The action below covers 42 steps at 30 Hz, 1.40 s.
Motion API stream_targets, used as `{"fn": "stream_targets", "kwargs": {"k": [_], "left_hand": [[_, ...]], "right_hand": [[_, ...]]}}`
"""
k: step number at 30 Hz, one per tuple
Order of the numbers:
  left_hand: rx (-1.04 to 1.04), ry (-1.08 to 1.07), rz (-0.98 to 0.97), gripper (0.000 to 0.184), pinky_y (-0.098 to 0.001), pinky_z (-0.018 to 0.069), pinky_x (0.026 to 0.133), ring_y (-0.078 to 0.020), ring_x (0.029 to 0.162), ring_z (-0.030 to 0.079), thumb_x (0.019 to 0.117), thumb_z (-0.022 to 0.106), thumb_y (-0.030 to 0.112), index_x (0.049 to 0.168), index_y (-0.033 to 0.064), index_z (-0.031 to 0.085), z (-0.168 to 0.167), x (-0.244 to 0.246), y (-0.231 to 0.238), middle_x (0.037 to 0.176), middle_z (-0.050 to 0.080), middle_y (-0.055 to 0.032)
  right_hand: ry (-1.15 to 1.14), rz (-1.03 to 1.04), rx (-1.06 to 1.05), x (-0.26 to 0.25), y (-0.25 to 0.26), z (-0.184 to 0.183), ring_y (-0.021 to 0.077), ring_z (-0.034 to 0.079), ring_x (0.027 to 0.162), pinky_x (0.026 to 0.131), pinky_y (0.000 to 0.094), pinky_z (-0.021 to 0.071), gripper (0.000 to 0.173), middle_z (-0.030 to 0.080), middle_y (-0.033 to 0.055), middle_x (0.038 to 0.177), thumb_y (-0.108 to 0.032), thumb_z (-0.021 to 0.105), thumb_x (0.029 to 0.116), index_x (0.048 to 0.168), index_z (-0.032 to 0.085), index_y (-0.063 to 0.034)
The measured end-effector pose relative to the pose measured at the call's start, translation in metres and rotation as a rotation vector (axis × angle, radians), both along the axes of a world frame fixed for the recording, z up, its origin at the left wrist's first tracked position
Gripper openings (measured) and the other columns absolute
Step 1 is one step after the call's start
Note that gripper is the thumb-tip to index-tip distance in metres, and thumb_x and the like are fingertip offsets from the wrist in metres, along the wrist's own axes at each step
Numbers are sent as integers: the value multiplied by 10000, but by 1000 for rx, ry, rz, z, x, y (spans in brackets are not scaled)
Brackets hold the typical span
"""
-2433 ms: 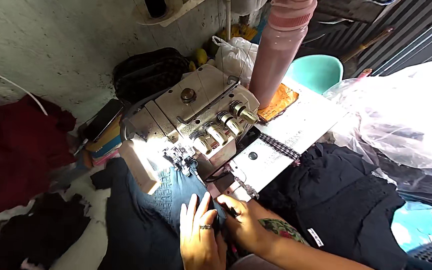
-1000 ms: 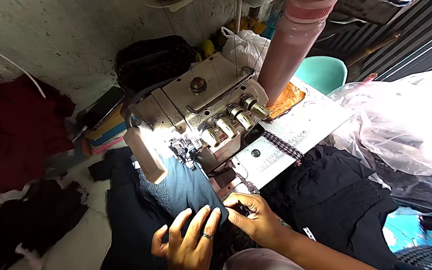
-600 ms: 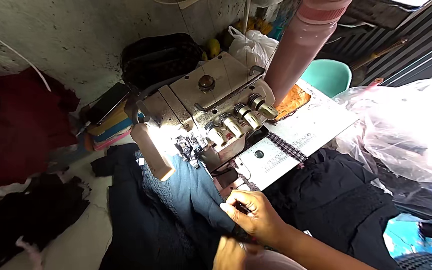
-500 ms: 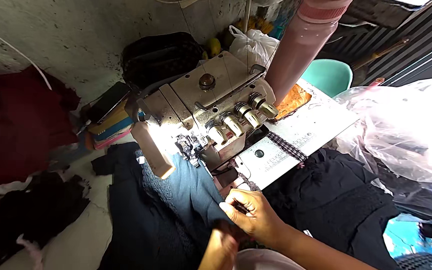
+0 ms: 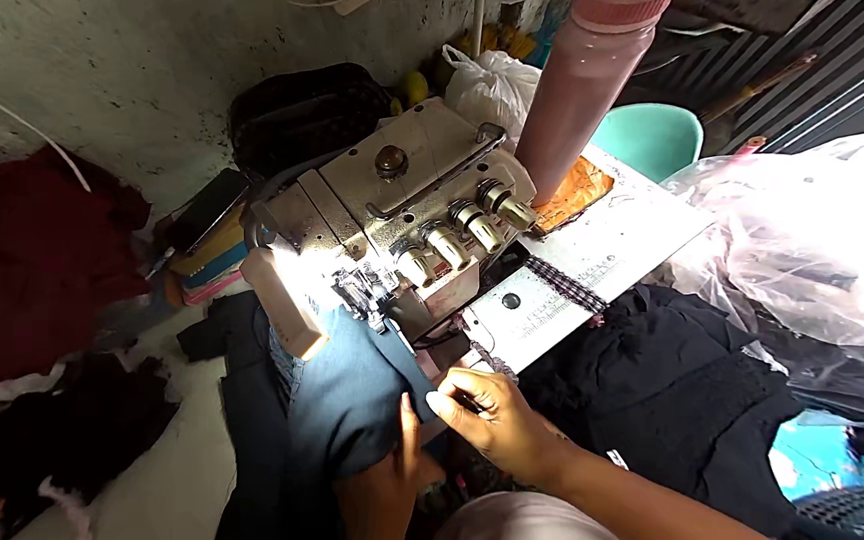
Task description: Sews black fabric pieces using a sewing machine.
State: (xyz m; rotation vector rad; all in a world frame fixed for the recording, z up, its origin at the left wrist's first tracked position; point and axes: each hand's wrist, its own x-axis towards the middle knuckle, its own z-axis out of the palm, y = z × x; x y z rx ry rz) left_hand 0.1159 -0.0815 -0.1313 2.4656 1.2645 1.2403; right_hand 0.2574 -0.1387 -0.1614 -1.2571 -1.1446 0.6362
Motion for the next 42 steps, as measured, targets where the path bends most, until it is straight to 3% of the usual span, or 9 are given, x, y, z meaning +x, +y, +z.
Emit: {"fn": "stream_targets", "kwargs": {"k": [4,8,11,15,18,24,30,34,42], "left_hand": [[-74,121,35,369,-341,559,891,-234,940,735,980,633,297,919,-53,735,12,2,17,904,743,-199],[-106,249,58,473,-472,553,609,-323,669,713,1022,548,305,737,-42,698,19,7,39,666,673,-192],[-173,305,56,538,-490,514,554,-339,596,671,1049,501,320,698,-52,671,23,10,52,598,622,-183],[-507,539,145,610,-638,513,809,-504,915,702,1104,382,351,938,-144,697,50,23,73,875,692,-336],[-760,638,216,601,-609,431,1013,-477,1194,617,1126,318,370,1182,-123,657,68,33,95,1162,662,-347],[-745,482,290,573,-577,443,1020,-463,1174,630,1129,326,317,1127,-148,659,57,20,97,1139,667,-345],[-603,283,265,375,-613,489,914,-523,1002,673,1062,455,108,1042,-210,653,42,-5,78,975,676,-382],[-621,93,352,637,-572,506,789,-458,846,676,1124,347,289,851,-196,656,40,-10,67,809,659,-334],[-590,24,342,695,-548,505,710,-416,759,686,1120,330,322,721,-153,642,44,-11,56,701,644,-287]], "right_hand": [[23,-10,-34,6,28,5,-24,507,620,573,138,409,259,564,-19,678,-178,592,990,776,636,-39],[184,-62,-112,7,55,16,-72,351,507,484,131,276,295,393,-139,571,-157,657,897,650,496,-169],[201,-114,-137,7,68,19,-72,341,516,498,129,274,347,379,-150,580,-165,701,871,632,451,-194],[153,-181,-94,4,70,14,-66,352,536,517,133,286,300,385,-136,595,-153,685,857,643,476,-160],[112,-227,31,-4,57,-8,-65,376,536,514,132,306,307,421,-119,589,-172,688,887,653,493,-141],[-275,-181,-36,2,9,-52,74,478,549,520,222,396,501,515,26,608,-445,631,991,694,581,-45],[-433,-61,-218,14,7,17,151,561,591,521,346,453,656,604,44,710,-686,524,929,997,667,-49],[-658,-68,-113,4,26,57,241,704,951,738,381,592,355,688,145,1112,-286,554,1006,1173,639,15],[-1144,-321,-18,-26,77,59,333,729,731,577,426,572,134,732,215,895,-27,705,760,869,752,36]]}}
